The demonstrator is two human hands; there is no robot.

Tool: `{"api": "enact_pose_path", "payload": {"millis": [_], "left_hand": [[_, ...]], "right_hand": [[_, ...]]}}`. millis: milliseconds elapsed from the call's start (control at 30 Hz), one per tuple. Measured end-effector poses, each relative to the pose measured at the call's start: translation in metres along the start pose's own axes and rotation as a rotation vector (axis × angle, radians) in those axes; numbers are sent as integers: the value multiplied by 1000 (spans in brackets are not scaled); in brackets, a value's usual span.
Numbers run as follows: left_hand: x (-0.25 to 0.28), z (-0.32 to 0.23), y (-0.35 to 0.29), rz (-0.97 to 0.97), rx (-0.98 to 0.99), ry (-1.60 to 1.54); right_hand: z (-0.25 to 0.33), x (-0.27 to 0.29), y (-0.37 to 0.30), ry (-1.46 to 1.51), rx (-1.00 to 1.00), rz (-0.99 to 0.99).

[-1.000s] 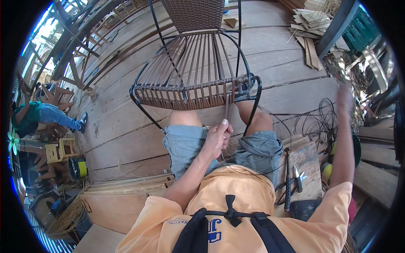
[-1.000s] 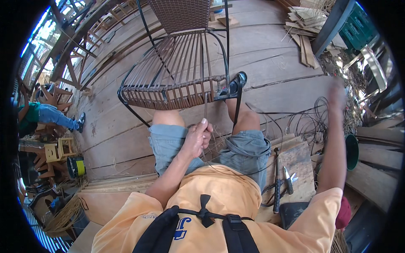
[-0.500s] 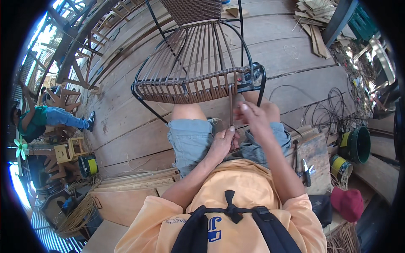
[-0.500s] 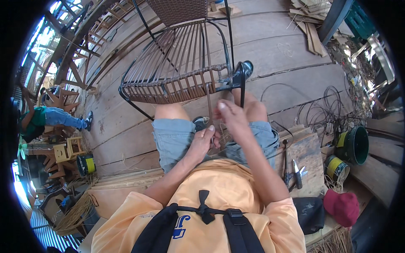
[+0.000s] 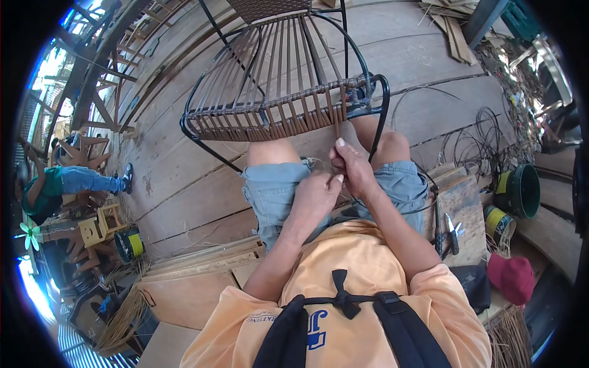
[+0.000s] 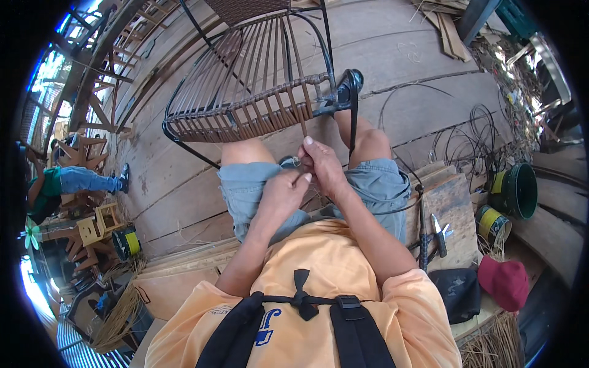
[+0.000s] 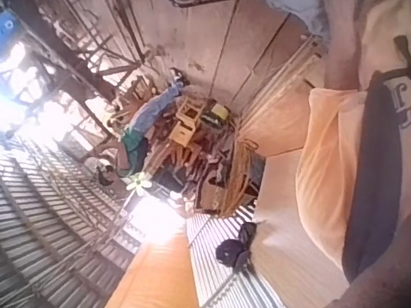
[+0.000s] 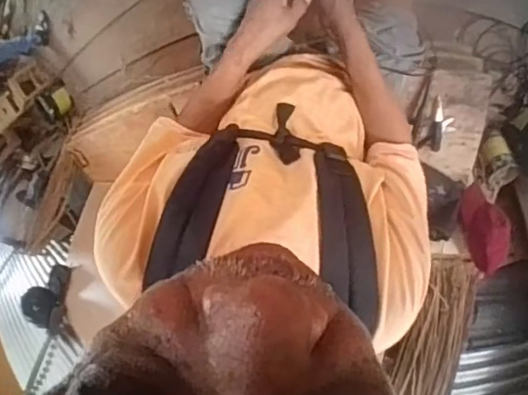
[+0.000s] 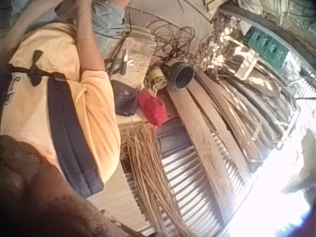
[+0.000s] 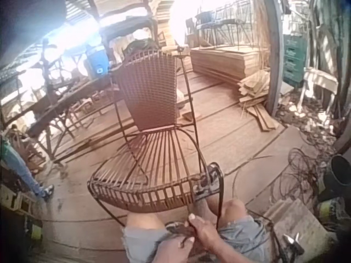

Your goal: Weaving and repairing a chair using synthetic rattan strips.

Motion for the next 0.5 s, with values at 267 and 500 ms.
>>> {"api": "enact_pose_path", "payload": {"millis": [267,500], "left_hand": [[72,-99,6,-597,-573,592],[47,-86,40,-787,-592,673]], "right_hand": [[46,-45,-50,-5,-36,-8],[59,-64,-51,-56,-17,16]]}}
Point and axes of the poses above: each hand's wrist, its own y-axis towards the middle knuckle, its own x-axis out of the back of the hand, z = x × y, the point moved 10 cm from there along y, towards the middle knuckle, and after that the axes turned 9 degrees about x, right-handed, at the moved point
